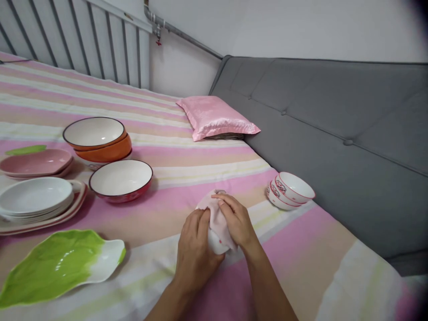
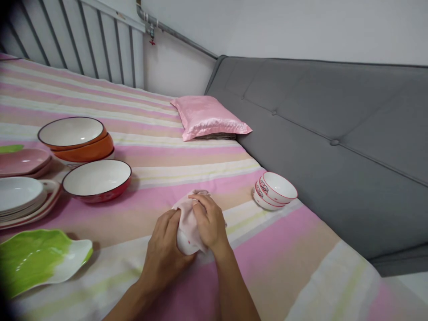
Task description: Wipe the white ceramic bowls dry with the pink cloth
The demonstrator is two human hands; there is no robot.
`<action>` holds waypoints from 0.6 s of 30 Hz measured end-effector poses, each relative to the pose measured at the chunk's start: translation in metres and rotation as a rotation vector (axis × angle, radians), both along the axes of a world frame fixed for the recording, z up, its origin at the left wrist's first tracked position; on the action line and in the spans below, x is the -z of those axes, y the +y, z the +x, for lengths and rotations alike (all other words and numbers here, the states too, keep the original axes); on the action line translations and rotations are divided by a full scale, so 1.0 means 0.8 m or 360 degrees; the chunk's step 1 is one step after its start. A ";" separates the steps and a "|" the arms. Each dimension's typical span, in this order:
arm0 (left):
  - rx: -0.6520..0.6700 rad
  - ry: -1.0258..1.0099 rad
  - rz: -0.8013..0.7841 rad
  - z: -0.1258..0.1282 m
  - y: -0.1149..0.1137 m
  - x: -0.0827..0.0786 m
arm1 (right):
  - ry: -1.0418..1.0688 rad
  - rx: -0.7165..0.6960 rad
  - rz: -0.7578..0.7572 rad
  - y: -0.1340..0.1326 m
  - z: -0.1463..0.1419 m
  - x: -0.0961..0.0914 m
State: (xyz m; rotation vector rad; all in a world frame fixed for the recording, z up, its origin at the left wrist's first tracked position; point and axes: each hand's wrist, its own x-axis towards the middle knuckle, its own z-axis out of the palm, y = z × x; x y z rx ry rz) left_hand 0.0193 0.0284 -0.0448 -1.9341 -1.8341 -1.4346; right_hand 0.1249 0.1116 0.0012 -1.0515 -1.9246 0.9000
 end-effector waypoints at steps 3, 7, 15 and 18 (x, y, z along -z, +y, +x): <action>0.0114 0.0025 -0.0018 0.001 0.000 0.000 | 0.0306 -0.0019 -0.0541 0.016 0.009 0.014; 0.0153 0.0053 -0.0014 0.003 0.000 0.003 | 0.0557 0.0053 -0.0951 0.025 0.015 0.027; 0.0140 -0.0014 -0.0012 -0.002 0.000 0.000 | 0.0261 -0.0162 -0.0287 0.018 0.014 0.014; 0.0082 -0.0063 -0.0027 -0.003 0.000 0.001 | -0.0018 -0.0218 0.0070 0.004 0.010 -0.001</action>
